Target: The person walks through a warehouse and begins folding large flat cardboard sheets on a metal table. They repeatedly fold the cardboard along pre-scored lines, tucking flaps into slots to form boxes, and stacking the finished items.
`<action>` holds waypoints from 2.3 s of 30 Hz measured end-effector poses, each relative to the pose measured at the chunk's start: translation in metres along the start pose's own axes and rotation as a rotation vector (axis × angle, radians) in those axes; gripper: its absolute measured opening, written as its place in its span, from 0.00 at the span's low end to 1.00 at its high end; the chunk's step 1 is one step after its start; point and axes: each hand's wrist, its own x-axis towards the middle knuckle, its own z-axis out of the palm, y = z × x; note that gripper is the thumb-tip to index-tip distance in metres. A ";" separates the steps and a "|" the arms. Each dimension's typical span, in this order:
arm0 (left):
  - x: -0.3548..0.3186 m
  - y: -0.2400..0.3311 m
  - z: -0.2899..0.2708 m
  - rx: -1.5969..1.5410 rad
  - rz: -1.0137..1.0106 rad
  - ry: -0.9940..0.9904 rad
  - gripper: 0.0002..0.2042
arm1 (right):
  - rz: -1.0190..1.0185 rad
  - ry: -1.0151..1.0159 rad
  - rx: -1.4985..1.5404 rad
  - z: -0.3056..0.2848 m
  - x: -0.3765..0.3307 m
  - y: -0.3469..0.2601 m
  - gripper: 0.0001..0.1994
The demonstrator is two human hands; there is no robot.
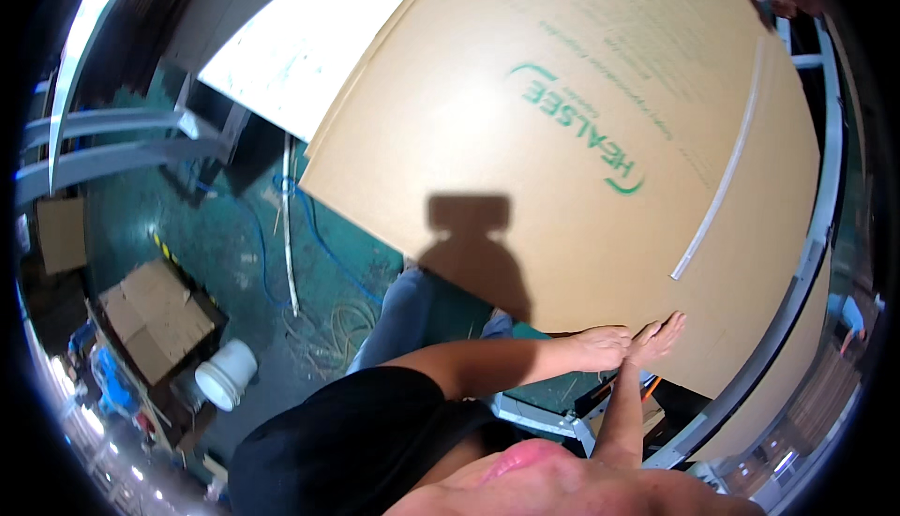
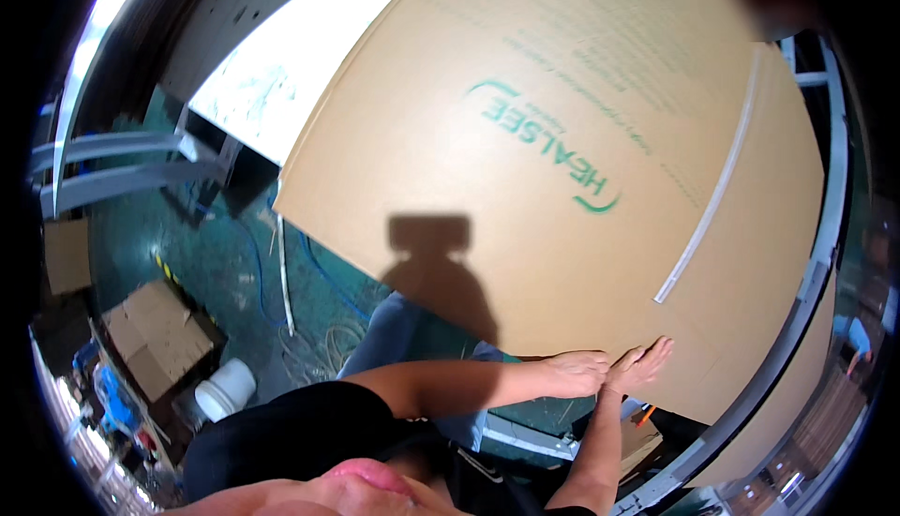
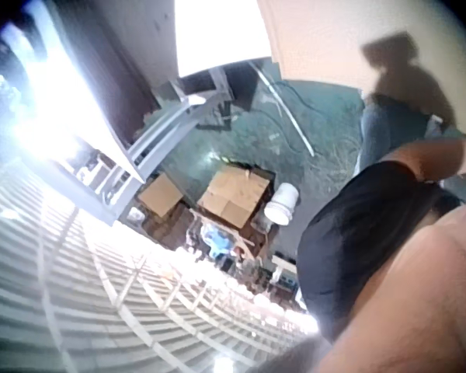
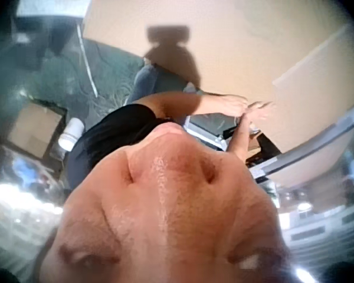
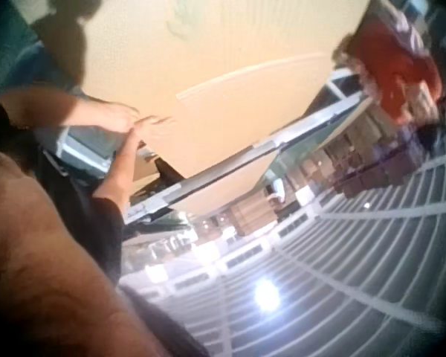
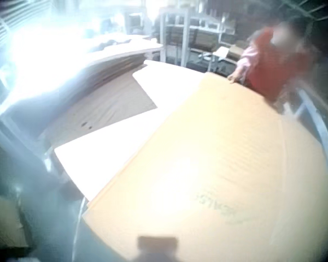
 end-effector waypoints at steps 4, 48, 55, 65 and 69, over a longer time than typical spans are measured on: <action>0.008 0.000 -0.023 0.023 0.030 -0.228 0.05 | 0.107 -0.084 -0.104 -0.007 -0.003 -0.013 0.26; 0.045 0.021 -0.040 0.113 0.082 -0.584 0.16 | -0.259 0.355 0.796 -0.352 0.070 0.191 0.24; 0.039 0.023 -0.050 0.115 0.148 -0.499 0.12 | -0.493 0.151 0.736 -0.246 0.025 0.068 0.20; 0.010 0.006 -0.038 0.175 0.136 -0.262 0.09 | -0.594 -0.090 0.540 -0.137 -0.009 -0.005 0.21; 0.002 0.003 -0.039 0.124 0.095 -0.255 0.09 | -0.614 -0.078 0.441 -0.065 -0.029 -0.024 0.24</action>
